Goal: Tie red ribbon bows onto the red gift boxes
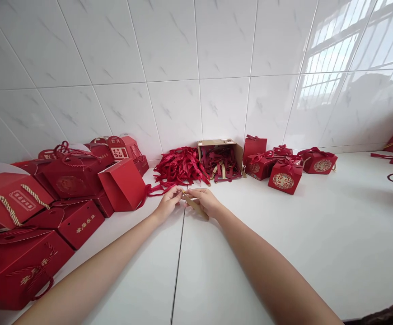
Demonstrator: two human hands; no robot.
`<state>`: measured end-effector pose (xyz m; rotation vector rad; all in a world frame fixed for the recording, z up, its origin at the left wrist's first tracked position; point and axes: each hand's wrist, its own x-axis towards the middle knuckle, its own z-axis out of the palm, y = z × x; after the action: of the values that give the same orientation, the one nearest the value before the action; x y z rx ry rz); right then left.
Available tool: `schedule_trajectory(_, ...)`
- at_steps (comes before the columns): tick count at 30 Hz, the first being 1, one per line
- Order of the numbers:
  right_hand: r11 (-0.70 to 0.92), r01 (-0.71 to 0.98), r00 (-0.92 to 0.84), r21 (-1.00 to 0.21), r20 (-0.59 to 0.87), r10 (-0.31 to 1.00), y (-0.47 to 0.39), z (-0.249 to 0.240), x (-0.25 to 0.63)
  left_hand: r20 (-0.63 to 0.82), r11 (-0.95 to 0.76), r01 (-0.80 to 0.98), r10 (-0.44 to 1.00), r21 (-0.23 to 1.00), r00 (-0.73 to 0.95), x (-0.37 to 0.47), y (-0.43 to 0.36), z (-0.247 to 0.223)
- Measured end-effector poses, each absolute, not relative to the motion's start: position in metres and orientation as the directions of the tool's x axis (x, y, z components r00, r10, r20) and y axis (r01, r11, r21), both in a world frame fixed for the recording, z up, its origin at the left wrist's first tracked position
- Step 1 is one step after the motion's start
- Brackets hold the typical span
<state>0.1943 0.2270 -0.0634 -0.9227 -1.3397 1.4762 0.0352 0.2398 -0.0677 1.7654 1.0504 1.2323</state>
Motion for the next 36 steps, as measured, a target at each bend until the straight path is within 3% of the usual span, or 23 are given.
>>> schedule_trajectory(7, -0.139, -0.318, -0.35, -0.938, -0.02, 0.937, 0.227, -0.067, 0.198, 0.331, -0.367, 0.136, 0.915, 0.92, 0.231, 0.031, 0.239, -0.062)
schedule_trajectory(16, -0.182, -0.337, -0.333, -0.924, -0.064, 0.941, 0.229, -0.069, 0.197, 0.193, -0.22, 0.048, 0.927, 0.974, 0.321, 0.028, 0.239, -0.06)
schedule_trajectory(24, -0.173, -0.357, -0.325, -0.918, -0.051, 0.944, 0.224, -0.065, 0.194, 0.191, -0.245, 0.126, 0.923, 0.961, 0.333, 0.03, 0.24, -0.062)
schedule_trajectory(27, -0.172, -0.366, -0.324, -0.914, -0.048, 0.945, 0.224, -0.066, 0.194, 0.247, -0.31, 0.206, 0.927, 0.928, 0.283, 0.032, 0.239, -0.065)
schedule_trajectory(31, -0.171, -0.38, -0.314, -0.909, -0.047, 0.948, 0.226, -0.069, 0.194, 0.442, -0.453, 0.364, 0.889, 0.814, 0.121, 0.025, 0.237, -0.059)
schedule_trajectory(34, -0.174, -0.384, -0.316, -0.907, -0.048, 0.947, 0.228, -0.073, 0.195, 0.608, -0.536, 0.497, 0.793, 0.682, 0.02, 0.008, 0.239, -0.041)
schedule_trajectory(36, -0.176, -0.388, -0.32, -0.905, -0.046, 0.946, 0.229, -0.075, 0.195, 0.754, -0.503, 0.683, 0.648, 0.53, -0.108, -0.009, 0.241, -0.027)
